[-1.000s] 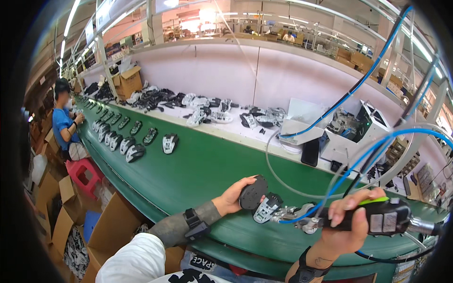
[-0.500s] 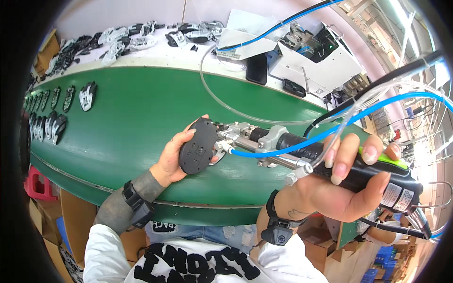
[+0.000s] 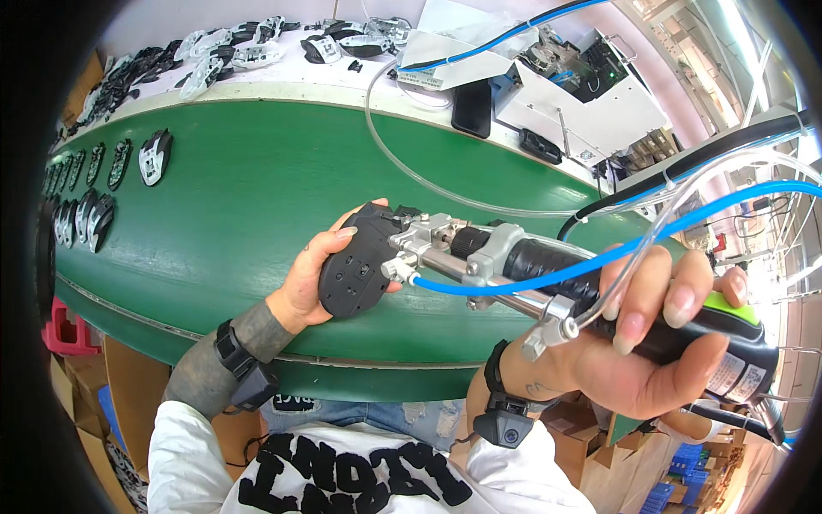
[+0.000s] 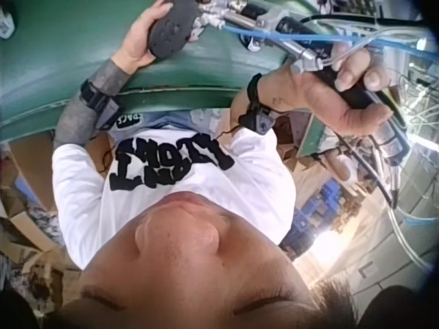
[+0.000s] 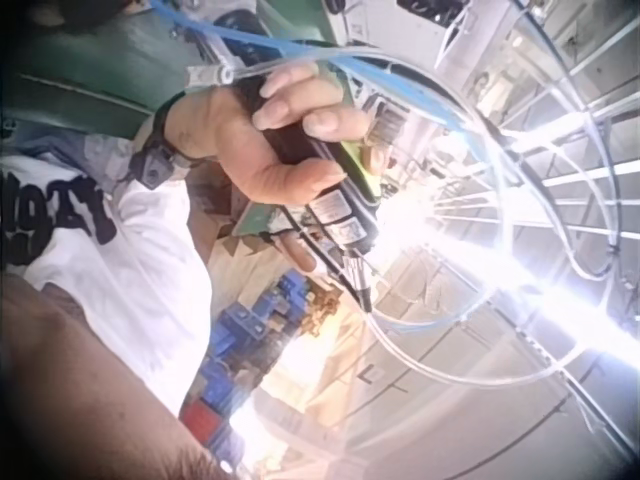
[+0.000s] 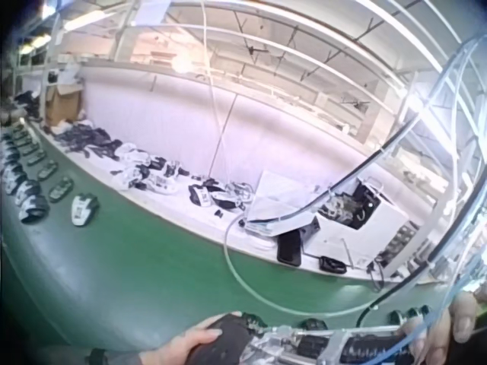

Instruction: Assemble computer mice on a conveyor belt using an electric screwdriver.

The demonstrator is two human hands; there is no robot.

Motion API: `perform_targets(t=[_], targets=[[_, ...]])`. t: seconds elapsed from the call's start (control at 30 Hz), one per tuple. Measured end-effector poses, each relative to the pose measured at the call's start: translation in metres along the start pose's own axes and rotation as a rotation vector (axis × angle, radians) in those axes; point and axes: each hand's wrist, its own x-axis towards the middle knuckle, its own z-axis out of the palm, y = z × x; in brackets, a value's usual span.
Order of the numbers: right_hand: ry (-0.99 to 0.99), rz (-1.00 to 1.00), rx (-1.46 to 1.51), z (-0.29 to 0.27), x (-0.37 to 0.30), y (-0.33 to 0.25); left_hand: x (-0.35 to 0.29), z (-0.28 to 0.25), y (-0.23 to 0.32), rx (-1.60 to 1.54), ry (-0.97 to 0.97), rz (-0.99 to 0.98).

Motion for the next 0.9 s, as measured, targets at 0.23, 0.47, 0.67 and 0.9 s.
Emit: perform_targets(t=[0.23, 0.47, 0.67, 0.9], targets=[[0.109, -0.053, 0.026, -0.001, 0.001, -0.005, 0.008, -0.01, -0.005, 0.134, 0.19, 0.205], [0.118, -0.051, -0.034, -0.001, 0.001, -0.004, 0.005, -0.008, 0.002, 0.021, 0.167, 0.207], [0.12, -0.038, -0.021, 0.003, 0.001, -0.001, 0.001, -0.003, 0.003, 0.01, 0.088, 0.198], [0.14, -0.015, -0.012, 0.007, 0.0, 0.007, -0.001, 0.001, 0.002, -0.013, 0.064, 0.175]])
